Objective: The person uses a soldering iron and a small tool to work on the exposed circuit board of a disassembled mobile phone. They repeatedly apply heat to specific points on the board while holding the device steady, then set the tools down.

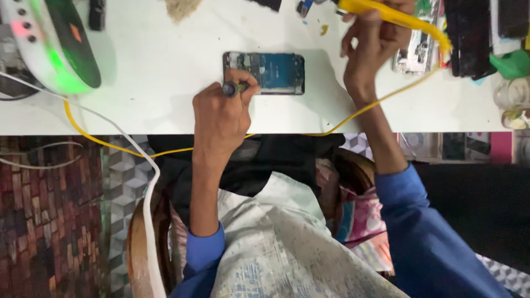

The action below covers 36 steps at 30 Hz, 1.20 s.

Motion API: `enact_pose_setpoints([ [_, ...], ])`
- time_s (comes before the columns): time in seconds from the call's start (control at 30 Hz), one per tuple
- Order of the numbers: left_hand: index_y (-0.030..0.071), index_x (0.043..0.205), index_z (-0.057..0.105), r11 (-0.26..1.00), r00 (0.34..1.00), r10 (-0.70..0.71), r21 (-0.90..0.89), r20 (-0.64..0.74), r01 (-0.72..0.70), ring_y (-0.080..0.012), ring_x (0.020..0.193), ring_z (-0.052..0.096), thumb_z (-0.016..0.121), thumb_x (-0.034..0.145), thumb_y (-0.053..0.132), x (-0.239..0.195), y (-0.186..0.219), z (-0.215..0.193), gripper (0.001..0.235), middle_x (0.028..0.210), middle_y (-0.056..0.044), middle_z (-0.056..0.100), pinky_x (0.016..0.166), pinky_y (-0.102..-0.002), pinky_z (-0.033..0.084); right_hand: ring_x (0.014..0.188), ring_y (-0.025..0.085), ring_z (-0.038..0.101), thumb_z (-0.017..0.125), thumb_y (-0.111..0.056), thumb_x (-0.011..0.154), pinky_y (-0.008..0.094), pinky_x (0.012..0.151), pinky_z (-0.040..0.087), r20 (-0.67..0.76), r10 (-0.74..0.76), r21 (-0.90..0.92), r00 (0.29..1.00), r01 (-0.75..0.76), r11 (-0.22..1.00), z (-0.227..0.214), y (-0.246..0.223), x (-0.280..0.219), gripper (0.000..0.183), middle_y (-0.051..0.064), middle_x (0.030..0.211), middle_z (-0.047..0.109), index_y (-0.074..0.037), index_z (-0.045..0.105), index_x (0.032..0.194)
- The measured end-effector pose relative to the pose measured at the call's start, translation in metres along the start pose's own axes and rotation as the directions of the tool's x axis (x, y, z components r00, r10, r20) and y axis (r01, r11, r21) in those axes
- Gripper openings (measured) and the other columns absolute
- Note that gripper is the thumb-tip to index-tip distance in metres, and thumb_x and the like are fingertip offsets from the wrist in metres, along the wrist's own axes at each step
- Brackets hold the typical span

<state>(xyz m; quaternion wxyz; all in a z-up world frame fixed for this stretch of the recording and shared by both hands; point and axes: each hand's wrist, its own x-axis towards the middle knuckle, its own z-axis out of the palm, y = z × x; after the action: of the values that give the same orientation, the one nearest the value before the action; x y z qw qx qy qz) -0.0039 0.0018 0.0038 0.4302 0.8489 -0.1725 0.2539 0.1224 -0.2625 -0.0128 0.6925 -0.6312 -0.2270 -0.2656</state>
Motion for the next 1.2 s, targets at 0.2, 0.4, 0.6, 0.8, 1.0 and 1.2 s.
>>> enact_pose_setpoints([
  [0.2,0.002,0.098,0.056,0.999,0.999,-0.041,0.013,0.001,0.041,-0.0341,0.063,0.062,0.070,0.096,0.004,0.002,0.004,0.000,0.014,0.097,-0.006,0.072,0.057,-0.045,0.048,0.055,0.012,0.056,0.065,-0.014,0.112,0.026,0.044,0.040,0.102,0.208,-0.056,0.973,-0.203,0.978,0.044,0.034,0.030,0.018,0.016,0.102,0.074,-0.003,0.054,0.122],
  [0.4,0.001,0.096,0.059,0.996,0.996,-0.086,0.024,0.028,0.086,-0.0337,0.061,0.062,0.071,0.096,0.006,0.003,0.005,0.000,0.013,0.092,-0.005,0.072,0.057,-0.045,0.048,0.057,0.009,0.052,0.062,-0.016,0.115,0.021,0.045,0.042,0.249,0.216,0.025,0.944,-0.229,0.973,0.065,0.041,0.036,0.024,0.013,0.111,0.071,-0.004,0.053,0.135],
  [0.6,0.002,0.096,0.061,0.999,0.998,-0.053,0.010,0.040,0.053,-0.0328,0.067,0.064,0.069,0.096,0.004,0.003,0.004,0.001,0.009,0.094,-0.005,0.071,0.063,-0.044,0.051,0.062,0.008,0.055,0.059,-0.012,0.115,0.022,0.050,0.046,0.367,0.251,-0.128,0.896,-0.219,0.967,0.066,0.028,0.031,0.024,0.012,0.117,0.070,-0.004,0.057,0.137],
  [0.8,0.001,0.096,0.059,0.998,0.996,-0.066,0.025,0.067,0.064,-0.0317,0.063,0.063,0.069,0.096,0.003,0.003,0.004,0.000,0.010,0.096,-0.005,0.072,0.062,-0.042,0.051,0.061,0.010,0.063,0.059,-0.011,0.114,0.023,0.051,0.049,0.465,0.183,-0.228,0.866,-0.083,0.970,0.075,0.012,0.040,0.022,0.014,0.117,0.067,-0.001,0.062,0.133],
  [1.0,0.001,0.096,0.058,0.997,0.996,-0.074,0.020,0.050,0.073,-0.0319,0.065,0.064,0.071,0.096,0.005,0.002,0.004,0.004,0.014,0.091,-0.006,0.071,0.064,-0.042,0.051,0.068,0.013,0.063,0.056,-0.011,0.118,0.023,0.053,0.052,0.521,0.158,-0.195,0.839,-0.063,0.979,0.074,0.012,0.040,0.022,0.013,0.119,0.066,0.000,0.061,0.136],
  [1.2,0.002,0.092,0.057,0.998,0.997,-0.051,0.027,0.057,0.049,-0.0291,0.061,0.063,0.071,0.098,0.005,0.000,0.004,0.003,0.016,0.091,-0.005,0.072,0.063,-0.040,0.051,0.069,0.012,0.063,0.052,-0.005,0.117,0.025,0.057,0.054,0.568,0.146,-0.218,0.810,-0.023,0.976,0.070,0.018,0.040,0.020,0.013,0.119,0.065,0.000,0.061,0.135],
])
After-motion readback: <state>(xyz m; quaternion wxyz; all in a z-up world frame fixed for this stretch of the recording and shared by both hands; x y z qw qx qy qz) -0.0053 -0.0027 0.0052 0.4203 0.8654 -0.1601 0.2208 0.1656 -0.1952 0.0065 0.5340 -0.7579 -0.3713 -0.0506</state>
